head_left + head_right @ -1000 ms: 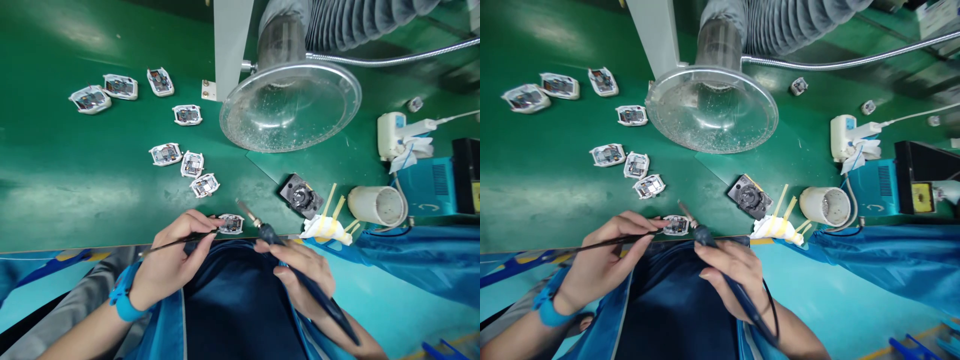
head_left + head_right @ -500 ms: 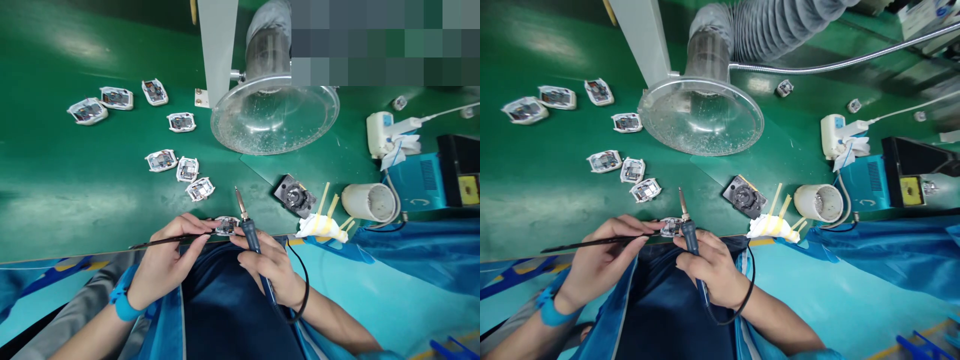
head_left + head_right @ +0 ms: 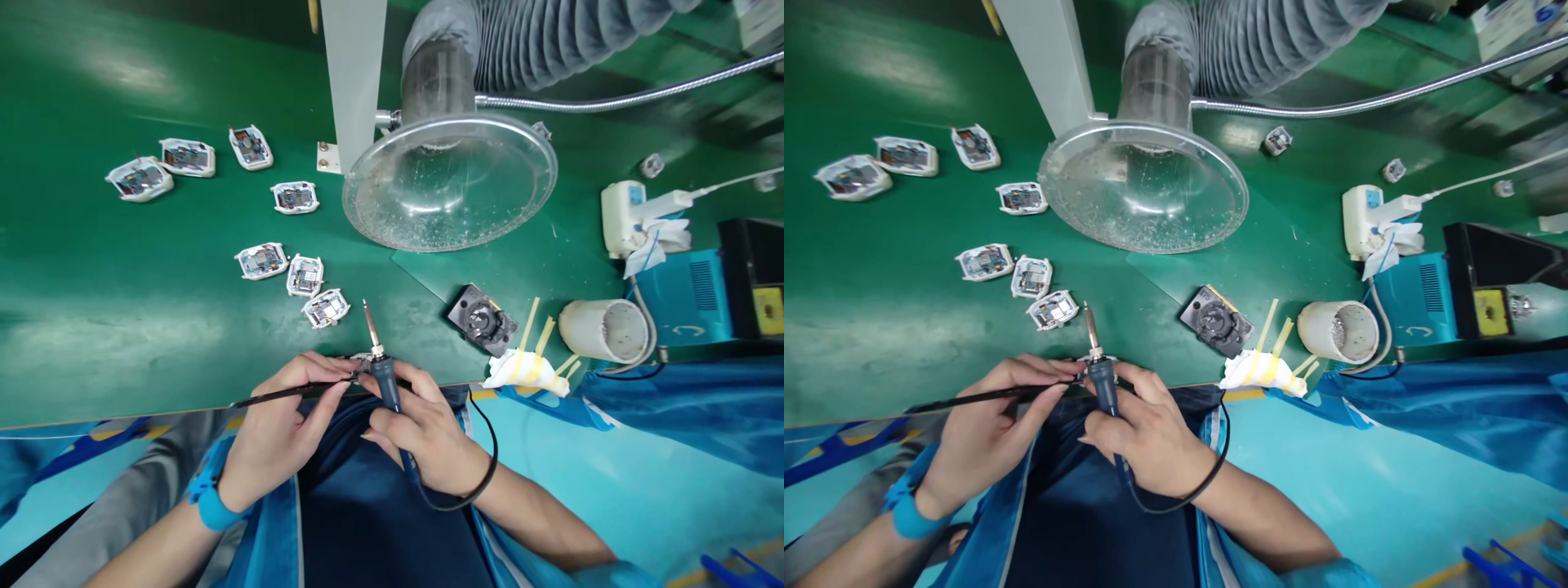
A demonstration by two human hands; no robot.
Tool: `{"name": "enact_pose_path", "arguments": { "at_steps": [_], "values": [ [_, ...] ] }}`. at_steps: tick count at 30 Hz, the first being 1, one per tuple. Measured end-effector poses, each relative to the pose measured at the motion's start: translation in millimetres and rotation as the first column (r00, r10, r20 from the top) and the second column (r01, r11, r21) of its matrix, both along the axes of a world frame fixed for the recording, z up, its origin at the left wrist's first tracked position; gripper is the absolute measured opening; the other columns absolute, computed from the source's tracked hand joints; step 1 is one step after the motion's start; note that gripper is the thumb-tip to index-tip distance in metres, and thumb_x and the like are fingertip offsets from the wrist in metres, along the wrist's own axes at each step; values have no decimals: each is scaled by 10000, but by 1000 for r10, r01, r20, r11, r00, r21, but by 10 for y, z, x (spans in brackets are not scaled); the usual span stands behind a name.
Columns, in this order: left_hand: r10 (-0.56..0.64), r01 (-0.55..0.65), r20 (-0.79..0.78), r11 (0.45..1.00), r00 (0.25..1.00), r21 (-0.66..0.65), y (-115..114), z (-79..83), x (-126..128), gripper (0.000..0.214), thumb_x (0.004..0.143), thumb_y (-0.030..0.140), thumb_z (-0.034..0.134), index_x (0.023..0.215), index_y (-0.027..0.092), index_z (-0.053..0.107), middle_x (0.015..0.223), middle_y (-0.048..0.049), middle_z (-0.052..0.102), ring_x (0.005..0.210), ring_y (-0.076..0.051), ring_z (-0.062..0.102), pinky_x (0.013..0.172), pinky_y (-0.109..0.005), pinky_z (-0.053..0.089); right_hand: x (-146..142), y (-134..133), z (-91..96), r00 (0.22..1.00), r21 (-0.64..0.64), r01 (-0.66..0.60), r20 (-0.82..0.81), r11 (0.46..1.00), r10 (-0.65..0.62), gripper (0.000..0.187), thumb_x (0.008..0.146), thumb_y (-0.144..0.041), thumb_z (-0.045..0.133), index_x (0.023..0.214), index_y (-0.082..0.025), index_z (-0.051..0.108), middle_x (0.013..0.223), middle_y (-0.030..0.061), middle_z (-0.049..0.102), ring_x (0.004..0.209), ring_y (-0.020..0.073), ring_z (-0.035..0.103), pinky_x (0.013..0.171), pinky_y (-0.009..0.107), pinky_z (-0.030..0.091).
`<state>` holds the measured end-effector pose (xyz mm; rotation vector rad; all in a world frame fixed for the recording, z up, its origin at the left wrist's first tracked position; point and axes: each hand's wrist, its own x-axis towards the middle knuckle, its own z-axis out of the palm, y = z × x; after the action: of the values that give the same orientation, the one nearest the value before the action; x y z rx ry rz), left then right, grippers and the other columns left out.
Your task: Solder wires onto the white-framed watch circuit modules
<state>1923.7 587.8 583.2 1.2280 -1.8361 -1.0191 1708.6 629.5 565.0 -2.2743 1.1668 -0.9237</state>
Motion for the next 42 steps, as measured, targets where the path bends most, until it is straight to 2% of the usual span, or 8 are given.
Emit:
{"name": "enact_pose_path", "arguments": {
  "at_steps": [6, 13, 19, 23, 28, 32, 38, 42],
  "values": [
    [6, -6, -1, 999, 1000, 41, -27, 24, 6, 56, 988, 177, 622, 985, 232, 628, 1003, -15, 756, 997, -181, 772, 872, -297, 647, 3, -13, -9, 996, -31, 35, 83, 999, -32, 95, 1010, -248, 644, 941, -201, 688, 1195, 97, 771, 1236, 253, 637, 989, 413, 605],
    [12, -12, 41, 1000, 999, 1, -14, 23, -25, 64, 987, 175, 633, 1002, 236, 633, 1004, 11, 749, 985, -141, 762, 899, -244, 619, 23, -38, -14, 1000, -58, 10, 22, 998, -9, 80, 1009, -224, 639, 962, -222, 705, 1177, 60, 780, 1253, 250, 631, 986, 396, 571],
    [-10, 11, 60, 1000, 998, -23, -9, 36, -16, 88, 989, 153, 615, 994, 240, 626, 1004, 19, 746, 1012, -122, 754, 900, -212, 607, 15, -34, -16, 996, -58, 42, 78, 997, -38, 51, 1004, -237, 654, 972, -210, 683, 1212, 96, 776, 1228, 238, 643, 969, 402, 585],
    [-8, 11, 70, 999, 998, -40, -10, 30, -22, 110, 976, 135, 622, 1004, 240, 636, 1002, 11, 746, 991, -133, 760, 883, -226, 624, 30, -32, -19, 1000, -44, 12, 6, 999, -12, 47, 1003, -218, 646, 989, -215, 691, 1264, 89, 763, 1283, 247, 625, 985, 401, 580],
    [19, -19, 14, 1000, 1000, -19, 3, 37, -62, 115, 960, 125, 628, 971, 239, 626, 1000, 4, 755, 1007, -158, 768, 880, -255, 637, -8, -18, -23, 992, -48, 55, 119, 997, -49, 41, 984, -199, 662, 1023, -212, 665, 1171, 111, 792, 1261, 257, 676, 988, 425, 618],
    [21, -21, 16, 1000, 1000, -23, 3, 44, -55, 105, 948, 133, 650, 971, 233, 630, 995, -8, 764, 990, -176, 776, 871, -277, 647, -66, -7, -4, 986, -12, 28, 164, 1000, -26, 104, 955, -164, 682, 1054, -189, 663, 1168, 148, 795, 1248, 272, 699, 1006, 454, 623],
    [-9, 11, -50, 999, 999, 41, 17, 1, 21, 113, 946, 135, 659, 1006, 224, 622, 1012, -31, 753, 1035, -203, 770, 916, -334, 654, -65, -18, 1, 984, -7, 42, 174, 999, -40, 50, 974, -187, 667, 1023, -178, 675, 1149, 159, 800, 1208, 271, 719, 996, 456, 633],
    [-7, 10, -64, 999, 998, 46, 27, -10, 18, 117, 950, 114, 648, 1001, 216, 619, 1022, -38, 748, 1051, -196, 766, 922, -319, 649, -51, -20, -6, 983, -24, 57, 175, 998, -52, 36, 981, -202, 664, 1001, -175, 677, 1133, 159, 802, 1182, 272, 730, 983, 445, 641]
  ]
}}
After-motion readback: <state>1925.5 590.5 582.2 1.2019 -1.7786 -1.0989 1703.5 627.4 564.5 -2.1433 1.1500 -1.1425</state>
